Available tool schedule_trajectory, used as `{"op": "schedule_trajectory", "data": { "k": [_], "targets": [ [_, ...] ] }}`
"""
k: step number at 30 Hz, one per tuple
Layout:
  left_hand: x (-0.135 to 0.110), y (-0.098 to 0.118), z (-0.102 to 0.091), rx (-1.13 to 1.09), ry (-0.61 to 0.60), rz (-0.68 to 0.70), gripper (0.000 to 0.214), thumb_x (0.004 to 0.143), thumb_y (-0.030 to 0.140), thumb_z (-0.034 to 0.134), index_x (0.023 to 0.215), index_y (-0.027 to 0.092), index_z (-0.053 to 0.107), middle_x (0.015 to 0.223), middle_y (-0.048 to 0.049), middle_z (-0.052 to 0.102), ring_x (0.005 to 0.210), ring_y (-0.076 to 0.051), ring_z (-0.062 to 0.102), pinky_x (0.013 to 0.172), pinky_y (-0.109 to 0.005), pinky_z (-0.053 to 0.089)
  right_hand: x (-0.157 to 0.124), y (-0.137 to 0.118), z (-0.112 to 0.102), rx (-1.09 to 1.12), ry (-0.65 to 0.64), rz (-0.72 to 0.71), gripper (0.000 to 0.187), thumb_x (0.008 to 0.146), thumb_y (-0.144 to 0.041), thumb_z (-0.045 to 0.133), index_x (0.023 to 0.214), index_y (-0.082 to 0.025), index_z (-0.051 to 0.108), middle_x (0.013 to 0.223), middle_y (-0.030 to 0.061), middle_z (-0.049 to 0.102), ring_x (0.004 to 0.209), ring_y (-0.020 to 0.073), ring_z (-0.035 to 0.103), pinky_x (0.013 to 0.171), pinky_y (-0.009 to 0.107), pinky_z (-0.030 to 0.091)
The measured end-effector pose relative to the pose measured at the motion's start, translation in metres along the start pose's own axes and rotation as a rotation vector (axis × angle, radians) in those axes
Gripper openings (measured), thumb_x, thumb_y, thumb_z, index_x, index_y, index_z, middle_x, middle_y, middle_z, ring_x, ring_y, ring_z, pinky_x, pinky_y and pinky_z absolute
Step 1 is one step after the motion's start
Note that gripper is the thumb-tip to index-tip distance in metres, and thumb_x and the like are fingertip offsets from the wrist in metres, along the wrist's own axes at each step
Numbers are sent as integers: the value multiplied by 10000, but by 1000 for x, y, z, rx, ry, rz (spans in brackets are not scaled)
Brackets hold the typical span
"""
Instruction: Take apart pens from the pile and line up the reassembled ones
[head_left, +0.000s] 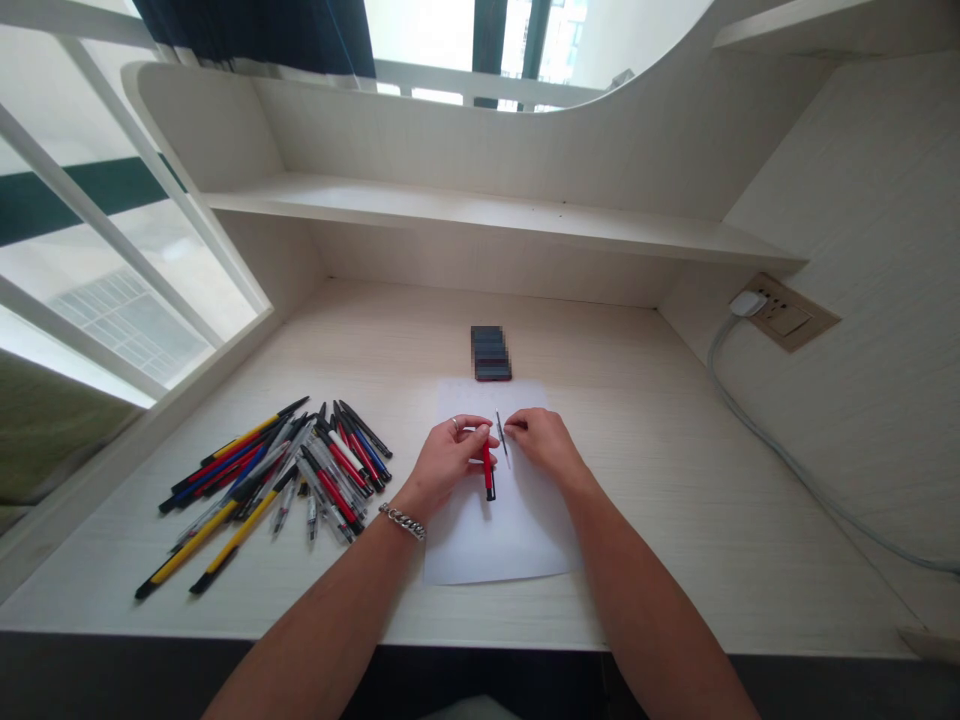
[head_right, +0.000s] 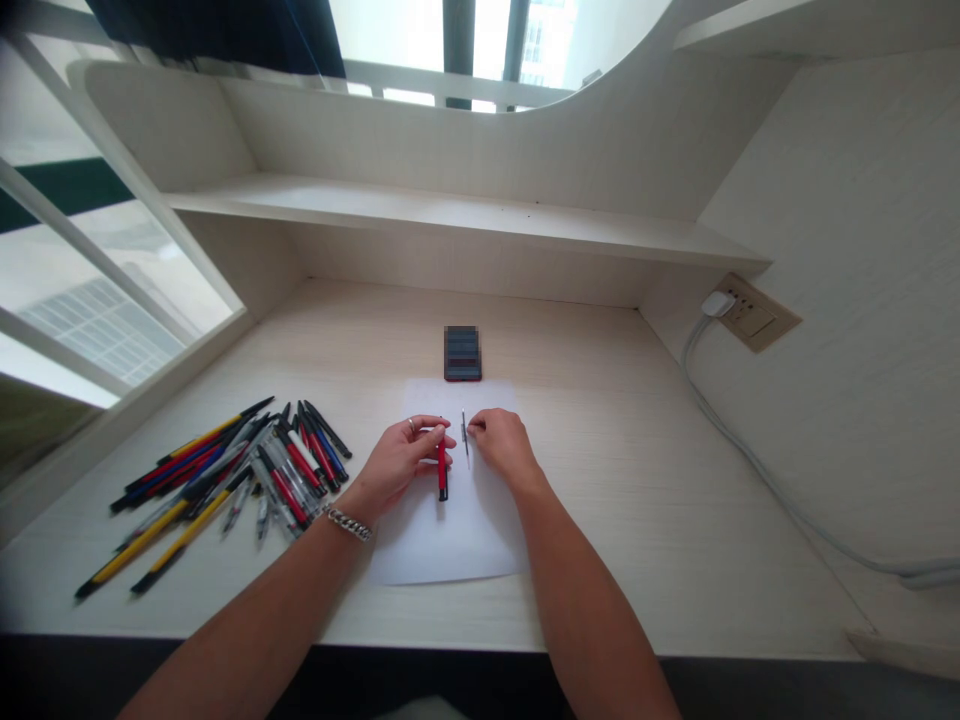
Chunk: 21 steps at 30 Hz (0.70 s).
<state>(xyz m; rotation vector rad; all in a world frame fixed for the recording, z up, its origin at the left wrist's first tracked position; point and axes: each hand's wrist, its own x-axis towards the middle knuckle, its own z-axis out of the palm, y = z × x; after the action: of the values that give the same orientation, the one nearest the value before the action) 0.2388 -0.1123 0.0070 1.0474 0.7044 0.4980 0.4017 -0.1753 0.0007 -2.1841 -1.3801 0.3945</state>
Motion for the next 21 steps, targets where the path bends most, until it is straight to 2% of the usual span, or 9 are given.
{"op": "schedule_trajectory", "data": {
  "k": [4,7,10,14,21],
  "targets": [
    [0,1,0,-18,25,32,351,740,348,748,980,135,607,863,-101,682,697,-187,678,635,-345,566,-1,-3,-6,198,62,-17,189,831,-283,551,866,-223,726,878,37,728,810,175,631,746,275,430],
    [1,1,0,-33,77,93,374,692,355,783,956,134,637,861,-82,672,776,-192,666,687,-364,568,-6,-9,-11,403,-23,-55,191,832,-320,549,879,-204,694,824,25,709,738,154,618,693,267,450],
    [4,-1,-2,3,147,163,380,678,379,785,941,132,666,849,-67,681,785,-166,644,708,-321,546,-12,-17,-14,517,-135,-83,186,806,-340,591,880,-190,674,809,24,699,716,146,619,664,261,461],
    [8,-5,-6,109,209,241,392,677,417,775,942,139,698,834,-69,708,734,-140,628,625,-238,471,-18,-26,-14,548,-182,-111,159,782,-336,633,831,-186,657,814,26,708,755,153,641,692,265,471],
    [9,-6,-4,-63,90,197,452,674,372,792,1037,132,669,888,-85,717,767,-147,647,742,-294,502,-18,-27,-15,604,-157,-94,142,759,-314,654,802,-183,619,792,24,704,747,160,660,679,262,484]
  ]
}}
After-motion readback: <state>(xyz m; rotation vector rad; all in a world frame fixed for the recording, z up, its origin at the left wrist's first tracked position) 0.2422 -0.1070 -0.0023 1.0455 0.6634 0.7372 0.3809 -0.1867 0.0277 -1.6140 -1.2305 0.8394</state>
